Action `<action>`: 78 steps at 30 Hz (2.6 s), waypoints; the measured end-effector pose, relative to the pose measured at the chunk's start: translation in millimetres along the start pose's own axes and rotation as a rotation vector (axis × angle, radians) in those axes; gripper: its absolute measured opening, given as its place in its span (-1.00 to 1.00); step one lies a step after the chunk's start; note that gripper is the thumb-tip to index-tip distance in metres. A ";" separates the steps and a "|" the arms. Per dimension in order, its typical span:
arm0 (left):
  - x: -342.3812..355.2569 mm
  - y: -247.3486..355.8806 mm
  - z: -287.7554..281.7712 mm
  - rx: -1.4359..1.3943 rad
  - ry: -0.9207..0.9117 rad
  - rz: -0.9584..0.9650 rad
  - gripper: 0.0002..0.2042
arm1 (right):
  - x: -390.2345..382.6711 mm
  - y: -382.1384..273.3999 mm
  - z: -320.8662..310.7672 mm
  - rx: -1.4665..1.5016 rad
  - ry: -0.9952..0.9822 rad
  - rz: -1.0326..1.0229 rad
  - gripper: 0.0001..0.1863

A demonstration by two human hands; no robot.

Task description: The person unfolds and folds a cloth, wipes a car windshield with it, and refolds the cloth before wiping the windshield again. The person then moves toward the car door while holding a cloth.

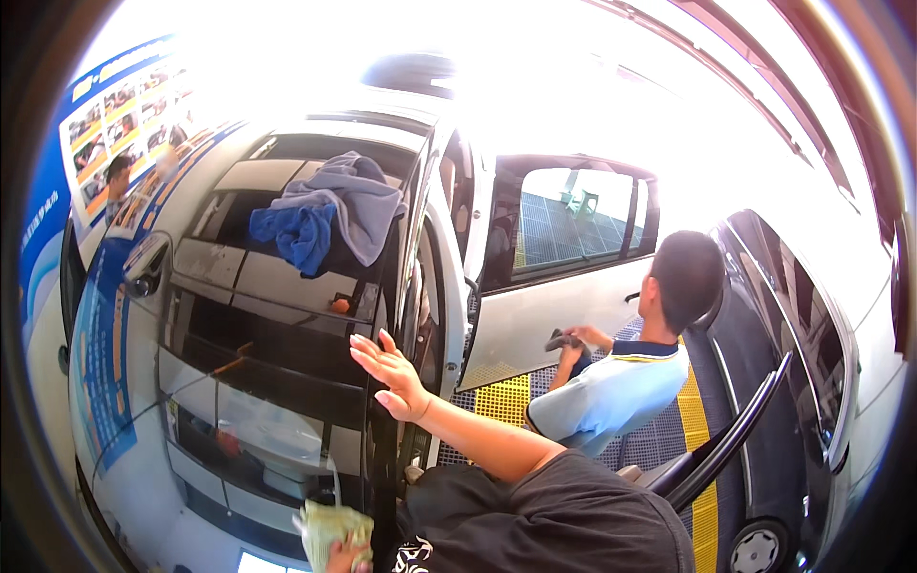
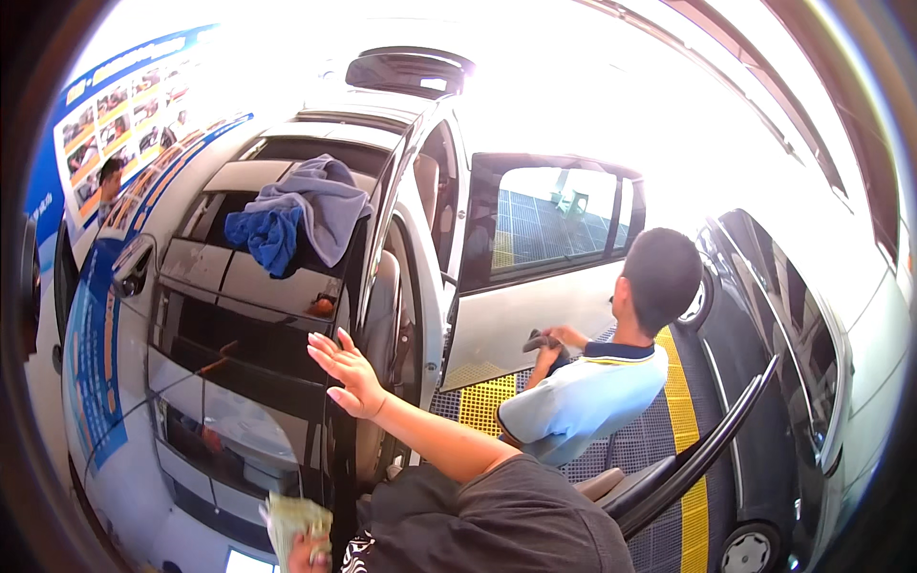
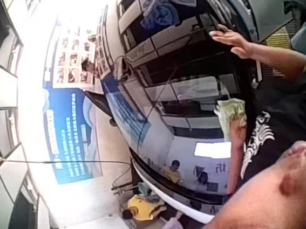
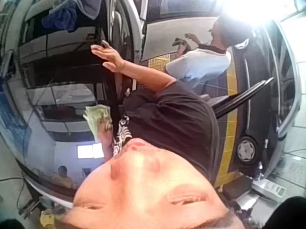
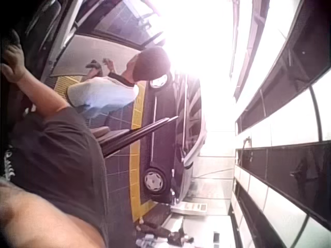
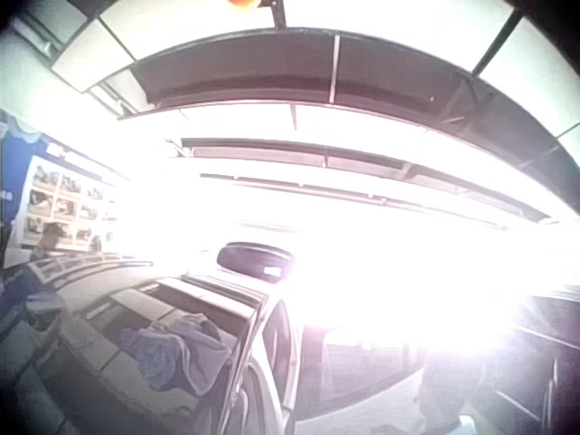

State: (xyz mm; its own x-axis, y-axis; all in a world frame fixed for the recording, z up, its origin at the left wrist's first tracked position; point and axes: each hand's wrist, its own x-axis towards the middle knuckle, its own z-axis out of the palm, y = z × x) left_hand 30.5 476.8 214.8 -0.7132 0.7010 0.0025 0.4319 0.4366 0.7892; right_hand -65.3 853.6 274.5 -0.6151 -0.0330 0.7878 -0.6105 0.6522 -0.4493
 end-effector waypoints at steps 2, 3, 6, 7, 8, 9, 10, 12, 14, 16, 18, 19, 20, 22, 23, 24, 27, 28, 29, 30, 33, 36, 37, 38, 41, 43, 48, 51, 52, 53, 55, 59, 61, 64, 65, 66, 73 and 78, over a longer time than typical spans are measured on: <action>-91.3 -69.7 13.1 -0.426 -0.061 -0.059 -0.62 | 3.5 -0.4 1.9 0.019 0.002 -0.022 -0.25; -115.3 -73.5 9.2 -0.426 -0.064 -0.196 -0.61 | 2.6 1.5 2.3 0.023 0.002 -0.031 -0.28; -136.1 -57.1 0.5 -0.418 0.061 -0.549 -0.58 | 1.7 0.4 11.2 0.050 0.010 -0.033 -0.28; -136.3 -56.3 -3.0 -0.432 0.130 -0.616 -0.57 | 1.4 0.1 12.5 0.060 0.007 -0.032 -0.28; -134.7 -52.2 -4.3 -0.449 0.211 -0.665 -0.56 | 2.9 0.8 8.7 0.043 0.003 -0.037 -0.27; -129.5 -48.8 -8.4 -0.471 0.289 -0.695 -0.55 | 3.5 0.3 8.1 0.027 0.005 -0.039 -0.25; -124.5 -44.5 -11.9 -0.497 0.371 -0.715 -0.54 | 3.8 -0.6 6.1 0.026 0.016 -0.050 -0.26; -109.1 -36.8 -19.4 -0.565 0.525 -0.707 -0.52 | 4.3 -3.6 1.2 0.041 0.021 -0.038 -0.27; -95.6 -25.1 -29.4 -0.645 0.671 -0.674 -0.49 | 2.3 -3.3 -0.7 0.078 0.035 -0.036 -0.32; -81.1 -11.5 -39.6 -0.754 0.803 -0.593 -0.47 | 0.6 -2.0 -1.1 0.076 0.023 -0.054 -0.36; -68.9 6.1 -53.1 -0.876 0.901 -0.464 -0.45 | 5.2 -12.6 -0.9 0.103 0.007 -0.066 -0.53; -59.4 15.2 -60.0 -0.945 0.926 -0.380 -0.44 | 4.4 -15.3 4.9 0.183 -0.012 -0.056 -0.58; -50.9 24.5 -66.5 -1.016 0.938 -0.281 -0.43 | 4.2 -26.6 10.1 0.273 -0.063 -0.036 -0.58; -30.4 44.9 -74.0 -1.178 0.908 -0.082 -0.40 | 8.0 -57.9 18.4 0.376 -0.168 -0.062 -0.54; -19.8 55.1 -76.7 -1.274 0.865 0.016 -0.39 | 12.0 -78.8 22.7 0.389 -0.218 -0.104 -0.49; -6.3 67.3 -76.7 -1.385 0.778 0.114 -0.38 | 15.4 -97.5 28.1 0.431 -0.276 -0.095 -0.33; 42.2 99.7 -64.7 -1.525 0.406 0.295 -0.35 | 27.2 -148.5 34.7 0.330 -0.435 -0.112 0.22; 62.7 110.9 -64.5 -1.352 0.195 0.334 -0.14 | 22.9 -151.2 45.5 0.332 -0.516 -0.099 0.42; 86.8 137.7 -56.6 -1.293 0.187 0.316 -0.09 | 18.7 -155.7 52.8 0.379 -0.448 -0.062 0.39; 95.7 152.6 -56.0 -1.368 0.149 0.254 -0.04 | 17.6 -148.7 52.5 0.412 -0.341 -0.049 0.33; 118.4 154.1 -61.8 -1.496 -0.118 0.168 0.08 | 19.3 -122.8 25.8 0.411 -0.071 -0.038 -0.11; 150.6 135.9 -69.4 -1.328 -0.555 0.143 0.10 | 3.2 -100.7 -3.9 0.450 0.034 0.014 -0.42; 163.5 129.8 -76.5 -1.146 -0.654 0.146 0.04 | -4.0 -94.0 -13.3 0.465 0.054 0.061 -0.51; 178.1 140.8 -81.2 -1.060 -0.652 0.064 -0.07 | -10.9 -84.0 -23.4 0.434 0.086 0.072 -0.56; 228.9 172.5 -100.8 -0.713 -0.428 -0.032 -0.51 | -44.5 -61.6 -60.5 0.285 0.118 0.238 -0.74; 274.5 184.6 -108.3 -0.502 -0.135 0.031 -0.67 | -66.2 -51.9 -83.5 0.191 0.110 0.320 -0.76; 429.5 165.0 -132.6 0.228 0.401 0.382 -0.42 | -152.1 -42.3 -112.5 -0.110 -0.123 0.619 -0.69; 501.9 167.6 -126.2 0.484 0.489 0.129 -0.04 | -225.1 -44.1 -118.9 -0.295 -0.461 0.937 -0.64; 513.0 175.0 -126.4 0.529 0.469 0.045 0.01 | -243.7 -45.2 -123.0 -0.301 -0.464 0.939 -0.64; 526.3 182.5 -124.6 0.572 0.440 -0.043 0.07 | -260.6 -45.8 -130.0 -0.342 -0.620 1.166 -0.60; 546.5 204.7 -121.5 0.616 0.320 -0.253 0.14 | -308.5 -55.9 -143.7 -0.372 -0.788 1.414 -0.53; 570.7 234.1 -99.9 0.730 0.244 -0.341 0.12 | -389.3 -85.1 -169.1 -0.442 -0.721 1.825 -0.48; 574.3 225.2 -95.0 0.823 0.302 -0.297 0.01 | -430.1 -99.7 -180.0 -0.496 -0.743 2.063 -0.44; 594.3 206.7 -83.4 0.847 0.340 -0.192 -0.16 | -485.3 -118.4 -187.2 -0.613 -0.537 2.326 -0.47; 607.7 194.6 -81.9 0.889 0.363 -0.132 -0.21 | -472.1 -122.0 -189.6 -0.623 -0.443 2.363 -0.50; 622.5 169.2 -95.7 0.943 0.413 -0.027 -0.26 | -470.0 -124.2 -194.8 -0.639 -0.417 2.353 -0.53; 666.1 97.4 -120.6 0.846 0.458 0.310 -0.44 | -448.8 -139.8 -227.1 -0.636 -0.405 2.758 -0.58; 657.0 76.8 -148.5 0.487 0.403 0.309 -0.47 | -489.3 -139.0 -214.0 -0.493 -0.648 2.505 -0.58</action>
State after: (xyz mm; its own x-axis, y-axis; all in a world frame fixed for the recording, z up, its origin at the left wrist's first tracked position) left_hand -486.9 887.0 368.3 -0.6264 0.6110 0.4840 0.7786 0.5200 0.3512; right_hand 427.3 941.2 41.7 0.2689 0.5464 -0.7932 0.9598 -0.0827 0.2684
